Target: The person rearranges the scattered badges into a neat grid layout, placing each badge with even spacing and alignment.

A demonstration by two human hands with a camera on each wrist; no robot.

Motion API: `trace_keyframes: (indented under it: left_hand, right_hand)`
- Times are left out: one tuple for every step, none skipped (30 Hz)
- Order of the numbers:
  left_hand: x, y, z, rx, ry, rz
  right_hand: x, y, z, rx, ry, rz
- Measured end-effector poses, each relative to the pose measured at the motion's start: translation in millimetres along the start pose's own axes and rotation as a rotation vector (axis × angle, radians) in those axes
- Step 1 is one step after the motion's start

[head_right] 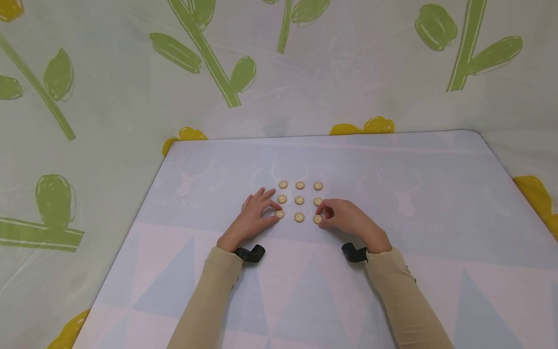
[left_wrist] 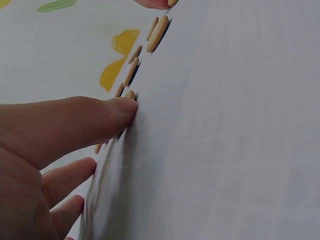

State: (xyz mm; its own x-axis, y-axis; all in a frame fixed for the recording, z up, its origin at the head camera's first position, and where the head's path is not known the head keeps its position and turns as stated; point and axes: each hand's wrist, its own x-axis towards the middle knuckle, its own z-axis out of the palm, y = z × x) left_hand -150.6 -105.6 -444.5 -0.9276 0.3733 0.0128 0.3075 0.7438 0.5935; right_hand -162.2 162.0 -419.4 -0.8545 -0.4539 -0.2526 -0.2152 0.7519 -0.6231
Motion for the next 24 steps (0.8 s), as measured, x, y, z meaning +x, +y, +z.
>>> trace_keyframes:
  left_hand:
    - [0.0, 0.1, -0.1, 0.0, 0.0, 0.0]
    - [0.0, 0.1, -0.2, -0.001, 0.001, 0.002]
    - [0.0, 0.0, -0.2, -0.002, 0.001, 0.003]
    - [0.0, 0.1, -0.3, -0.001, 0.002, 0.004]
    - [0.1, 0.0, -0.2, 0.0, 0.003, 0.005]
    - [0.2, 0.0, -0.2, 0.0, 0.003, 0.006]
    - [0.3, 0.2, -0.1, 0.001, 0.003, 0.006]
    - [0.4, 0.2, 0.0, 0.002, 0.003, 0.006]
    - [0.5, 0.2, 0.1, 0.004, 0.002, 0.005]
    - [0.6, 0.3, 0.2, 0.006, 0.002, 0.004]
    - [0.8, 0.3, 0.3, 0.006, 0.001, 0.003]
    - [0.9, 0.4, 0.4, 0.007, 0.001, 0.003]
    - [1.0, 0.4, 0.4, 0.007, 0.001, 0.004]
    - [1.0, 0.5, 0.2, 0.007, 0.001, 0.004]
    - [1.0, 0.4, 0.1, 0.006, 0.001, 0.006]
    - [0.9, 0.5, 0.0, 0.005, 0.002, 0.006]
    - [0.8, 0.6, -0.2, 0.004, 0.003, 0.007]
    - [0.6, 0.7, -0.5, 0.002, 0.004, 0.007]
    - [0.4, 0.8, -0.7, -0.001, 0.004, 0.007]
    - [0.1, 0.9, -1.0, -0.004, 0.004, 0.006]
    - [0.0, 0.9, -1.0, -0.006, 0.003, 0.005]
    - [-0.2, 1.2, -1.1, -0.008, 0.003, 0.003]
    - [-0.3, 1.3, -1.2, -0.01, 0.001, 0.002]
    - [-0.4, 1.4, -1.3, -0.012, 0.0, 0.002]
  right_hand:
    - [0.1, 0.2, 0.0, -0.006, -0.004, -0.004]
    - [0.1, 0.5, -0.1, -0.011, -0.006, -0.01]
    - [0.1, 0.9, -0.1, -0.016, -0.007, -0.015]
    - [0.1, 0.8, 0.1, -0.015, -0.008, -0.011]
    - [0.1, 1.2, 0.2, -0.017, -0.008, -0.012]
    - [0.0, 1.3, 0.3, -0.017, -0.006, -0.011]
    - [0.1, 1.4, 0.4, -0.015, -0.004, -0.007]
    - [-0.1, 1.3, 0.4, -0.01, -0.003, -0.001]
    - [-0.3, 1.2, 0.3, -0.005, -0.004, 0.001]
    - [-0.6, 0.9, 0.2, 0.0, -0.003, 0.006]
    - [-0.8, 1.1, 0.0, 0.003, -0.003, 0.004]
    - [-1.0, 0.8, -0.2, 0.006, 0.001, 0.004]
    - [-1.1, 0.9, -0.4, 0.008, 0.003, 0.003]
    - [-1.2, 0.9, -0.5, 0.01, 0.005, 0.001]
    - [-1.2, 1.2, -0.6, 0.009, 0.006, -0.006]
    - [-1.1, 1.5, -0.6, 0.008, 0.008, -0.01]
    - [-0.8, 2.0, -0.5, 0.005, 0.009, -0.017]
    - [-0.4, 2.1, -0.3, 0.005, 0.011, -0.015]
    - [-0.1, 2.5, 0.0, 0.005, 0.011, -0.015]
    - [0.4, 2.9, 0.2, 0.006, 0.01, -0.014]
    - [0.7, 3.1, 0.5, 0.005, 0.008, -0.013]
    - [1.0, 3.4, 0.6, 0.004, 0.007, -0.012]
    - [1.2, 3.3, 0.8, 0.005, 0.007, -0.005]
    - [1.5, 3.4, 1.0, 0.007, 0.007, 0.004]
